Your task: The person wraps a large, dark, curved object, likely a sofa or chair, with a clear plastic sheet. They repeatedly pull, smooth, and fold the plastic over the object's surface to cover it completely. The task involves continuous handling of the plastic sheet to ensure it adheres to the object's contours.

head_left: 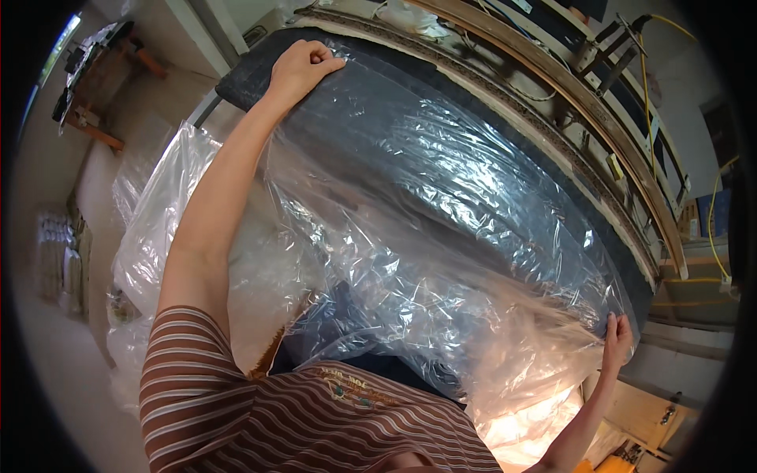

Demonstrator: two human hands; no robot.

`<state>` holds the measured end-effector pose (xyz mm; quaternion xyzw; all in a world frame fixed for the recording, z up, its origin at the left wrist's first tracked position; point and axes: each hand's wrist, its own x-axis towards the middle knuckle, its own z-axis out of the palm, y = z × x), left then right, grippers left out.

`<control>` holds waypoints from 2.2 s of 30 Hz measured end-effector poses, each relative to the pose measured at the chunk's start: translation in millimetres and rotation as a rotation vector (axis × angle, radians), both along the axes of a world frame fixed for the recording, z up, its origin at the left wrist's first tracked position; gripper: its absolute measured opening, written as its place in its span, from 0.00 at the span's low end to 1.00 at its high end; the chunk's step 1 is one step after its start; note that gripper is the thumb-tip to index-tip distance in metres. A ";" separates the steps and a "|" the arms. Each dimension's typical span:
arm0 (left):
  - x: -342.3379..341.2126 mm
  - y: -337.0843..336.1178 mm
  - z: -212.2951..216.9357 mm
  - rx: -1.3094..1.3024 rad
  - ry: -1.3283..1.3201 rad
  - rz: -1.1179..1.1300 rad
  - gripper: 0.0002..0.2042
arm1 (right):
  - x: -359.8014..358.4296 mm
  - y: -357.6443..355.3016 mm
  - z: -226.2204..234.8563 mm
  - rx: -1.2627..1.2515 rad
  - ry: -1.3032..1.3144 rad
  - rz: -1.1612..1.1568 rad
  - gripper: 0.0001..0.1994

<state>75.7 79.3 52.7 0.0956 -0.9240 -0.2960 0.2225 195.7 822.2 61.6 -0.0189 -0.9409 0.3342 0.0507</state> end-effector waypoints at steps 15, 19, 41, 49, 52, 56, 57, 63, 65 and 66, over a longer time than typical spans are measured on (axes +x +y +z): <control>-32.8 -28.7 1.2 -0.056 -0.134 0.263 0.09 | 6.8 -26.3 14.5 -0.133 0.022 0.028 0.07; -39.7 -51.1 -23.1 -0.247 0.090 0.186 0.09 | 46.7 -12.9 16.6 -0.032 0.000 -0.046 0.05; -89.6 -122.0 -54.6 -0.512 -0.011 0.088 0.17 | 19.0 57.5 5.8 -0.039 0.309 -0.328 0.10; -0.6 -184.7 -9.2 -0.398 0.127 0.148 0.20 | -1.0 55.8 -0.8 0.105 0.257 -0.260 0.08; 42.2 -203.2 4.2 -0.342 0.167 0.139 0.22 | 2.3 59.3 -1.6 0.119 0.257 -0.253 0.09; 93.6 -204.0 14.0 -0.308 0.209 0.241 0.23 | 4.6 51.6 -4.0 0.114 0.246 -0.297 0.10; 99.9 -203.1 10.9 -0.294 0.194 0.238 0.23 | 0.9 54.4 -6.2 0.112 0.252 -0.259 0.10; 77.7 -221.2 -6.5 0.269 0.182 0.207 0.24 | -41.8 64.7 32.9 -0.395 0.509 -0.148 0.11; 55.5 -244.7 11.9 0.714 0.216 0.140 0.22 | -72.5 64.4 68.4 -0.520 0.603 0.017 0.11; 44.6 -248.8 20.1 0.844 0.238 0.099 0.22 | -87.6 58.4 84.6 -0.685 0.612 -0.111 0.10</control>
